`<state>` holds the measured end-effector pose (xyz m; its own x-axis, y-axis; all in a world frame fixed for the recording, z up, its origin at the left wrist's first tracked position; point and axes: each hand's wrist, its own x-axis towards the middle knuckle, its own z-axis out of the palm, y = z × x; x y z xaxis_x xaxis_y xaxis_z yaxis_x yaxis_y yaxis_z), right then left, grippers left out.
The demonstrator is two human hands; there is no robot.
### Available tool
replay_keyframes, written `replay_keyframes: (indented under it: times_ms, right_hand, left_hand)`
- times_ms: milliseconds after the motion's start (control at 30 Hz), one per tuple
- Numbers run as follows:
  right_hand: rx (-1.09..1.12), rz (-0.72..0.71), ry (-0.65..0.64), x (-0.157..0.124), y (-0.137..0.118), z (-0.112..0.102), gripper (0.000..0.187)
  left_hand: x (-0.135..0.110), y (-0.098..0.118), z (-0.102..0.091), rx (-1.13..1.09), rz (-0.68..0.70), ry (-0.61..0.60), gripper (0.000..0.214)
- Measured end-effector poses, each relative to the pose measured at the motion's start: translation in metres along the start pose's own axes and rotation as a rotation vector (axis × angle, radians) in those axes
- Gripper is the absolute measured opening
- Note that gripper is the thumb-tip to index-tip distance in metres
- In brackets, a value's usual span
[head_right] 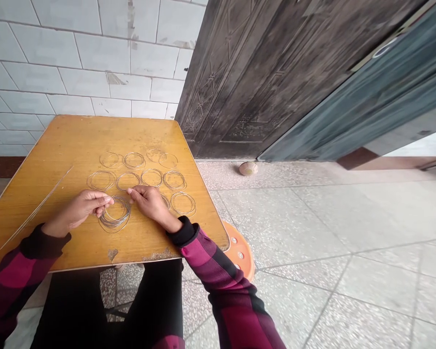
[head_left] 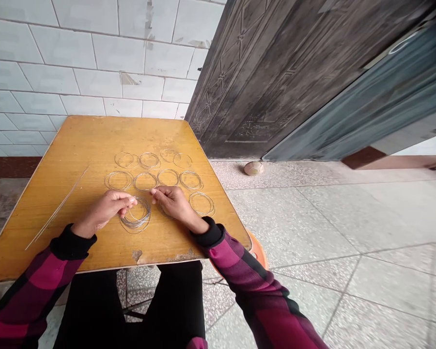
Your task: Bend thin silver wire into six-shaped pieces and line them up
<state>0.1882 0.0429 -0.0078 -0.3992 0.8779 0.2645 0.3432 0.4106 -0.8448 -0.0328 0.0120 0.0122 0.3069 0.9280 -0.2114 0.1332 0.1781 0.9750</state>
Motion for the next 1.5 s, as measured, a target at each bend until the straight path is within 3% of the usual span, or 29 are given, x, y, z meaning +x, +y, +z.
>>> replay_keyframes:
  times_ms: [167,367,600,833,1167,1333,1500]
  right_hand:
    - [0.11,0.093,-0.062,0.0,0.0,0.0,0.044]
    - [0.625,0.347,-0.029,0.004,0.002,0.002,0.041]
    - [0.895,0.409,-0.058,0.006,0.002,0.0,0.038]
    - [0.921,0.371,0.017,0.005,0.002,0.003,0.032]
    - [0.772,0.333,-0.128,0.0,0.001,0.006,0.029]
    - [0.815,0.334,-0.272,-0.001,-0.006,0.001,0.028]
    - [0.958,0.414,-0.407,-0.001,-0.003,-0.003,0.028]
  left_hand:
    - [0.001,0.001,-0.001,0.012,0.055,0.049,0.029]
    - [-0.001,0.003,0.0,-0.135,0.127,0.14,0.035]
    - [-0.001,-0.001,-0.002,-0.14,0.194,0.171,0.028]
    - [-0.001,-0.003,0.002,0.079,0.363,0.356,0.031]
    - [0.0,-0.012,0.007,0.407,0.485,0.21,0.028]
    - [-0.003,-0.006,0.006,0.468,0.491,0.089,0.027]
    - [-0.004,-0.005,0.005,0.443,0.489,0.085,0.025]
